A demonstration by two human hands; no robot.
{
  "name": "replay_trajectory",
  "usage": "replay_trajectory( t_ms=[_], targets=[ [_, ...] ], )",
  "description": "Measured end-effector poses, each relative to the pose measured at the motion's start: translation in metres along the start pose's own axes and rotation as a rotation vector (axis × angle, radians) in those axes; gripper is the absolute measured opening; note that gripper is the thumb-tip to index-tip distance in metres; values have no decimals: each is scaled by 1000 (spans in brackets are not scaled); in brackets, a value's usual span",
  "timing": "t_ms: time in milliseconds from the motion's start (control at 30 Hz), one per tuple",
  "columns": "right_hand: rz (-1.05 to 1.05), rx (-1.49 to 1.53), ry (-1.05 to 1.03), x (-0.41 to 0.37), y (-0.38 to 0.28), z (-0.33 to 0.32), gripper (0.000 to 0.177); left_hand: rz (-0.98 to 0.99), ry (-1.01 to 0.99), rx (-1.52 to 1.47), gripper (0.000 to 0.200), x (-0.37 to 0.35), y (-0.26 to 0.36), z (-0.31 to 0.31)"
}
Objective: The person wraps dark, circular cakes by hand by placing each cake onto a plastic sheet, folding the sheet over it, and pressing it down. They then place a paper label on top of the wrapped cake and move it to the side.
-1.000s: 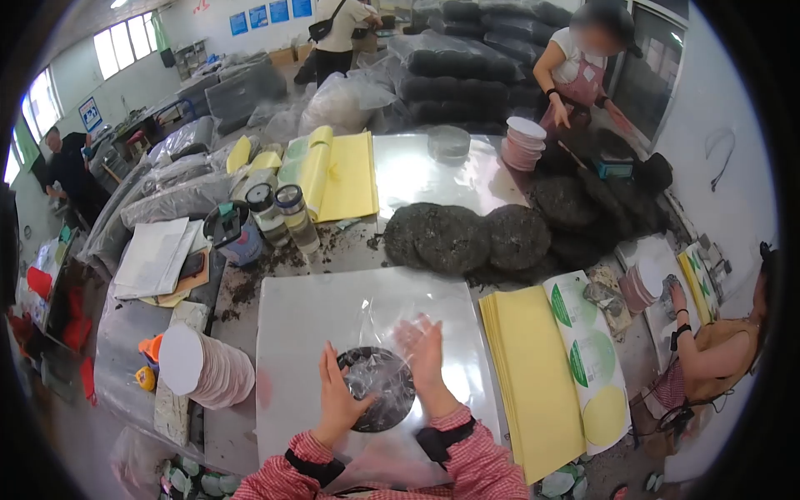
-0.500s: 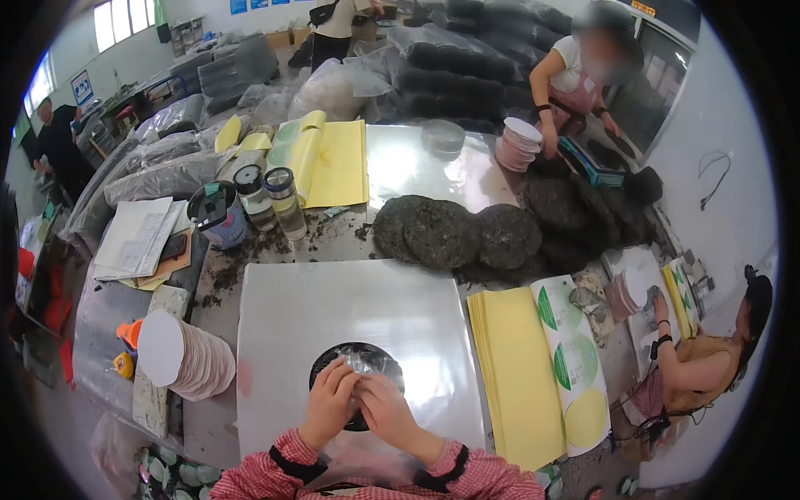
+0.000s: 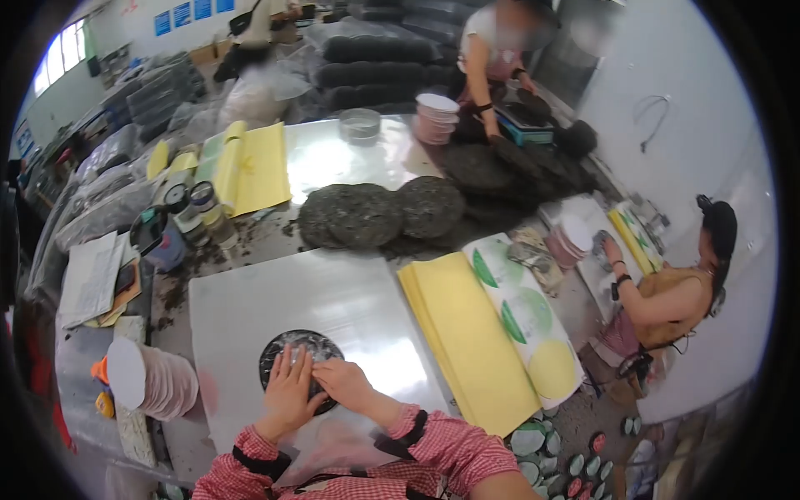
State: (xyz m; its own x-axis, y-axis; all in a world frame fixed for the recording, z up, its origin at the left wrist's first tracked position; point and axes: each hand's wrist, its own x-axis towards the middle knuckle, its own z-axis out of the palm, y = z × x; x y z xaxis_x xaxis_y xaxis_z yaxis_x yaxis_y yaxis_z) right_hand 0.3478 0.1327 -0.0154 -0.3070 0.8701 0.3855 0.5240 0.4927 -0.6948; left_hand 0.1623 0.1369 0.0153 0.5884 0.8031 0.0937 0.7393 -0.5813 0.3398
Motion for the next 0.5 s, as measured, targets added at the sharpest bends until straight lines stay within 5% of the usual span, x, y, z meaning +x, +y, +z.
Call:
replay_trajectory(
  t_ms=[67, 133, 167, 200, 267, 500],
  targets=[
    [-265, -281, 208, -14, 4, -67, 5, -13, -10, 11, 84, 2, 2, 0],
    [-7, -651, 382, -57, 36, -134, 4, -9, -25, 25, 84, 4, 3, 1],
    [335, -940, 284, -110, 92, -160, 19, -12, -49, 53, 84, 3, 2, 0],
    [291, -964, 483, -144, 124, -188, 30, -4, -47, 55, 84, 1, 0, 0],
    [347, -1190, 418, -174, 141, -231, 38, -13, -74, 56, 85, 2, 0, 1],
    [232, -1189, 362, -183, 152, -252, 32, 7, -47, 89, 86, 2, 3, 0]
  ],
)
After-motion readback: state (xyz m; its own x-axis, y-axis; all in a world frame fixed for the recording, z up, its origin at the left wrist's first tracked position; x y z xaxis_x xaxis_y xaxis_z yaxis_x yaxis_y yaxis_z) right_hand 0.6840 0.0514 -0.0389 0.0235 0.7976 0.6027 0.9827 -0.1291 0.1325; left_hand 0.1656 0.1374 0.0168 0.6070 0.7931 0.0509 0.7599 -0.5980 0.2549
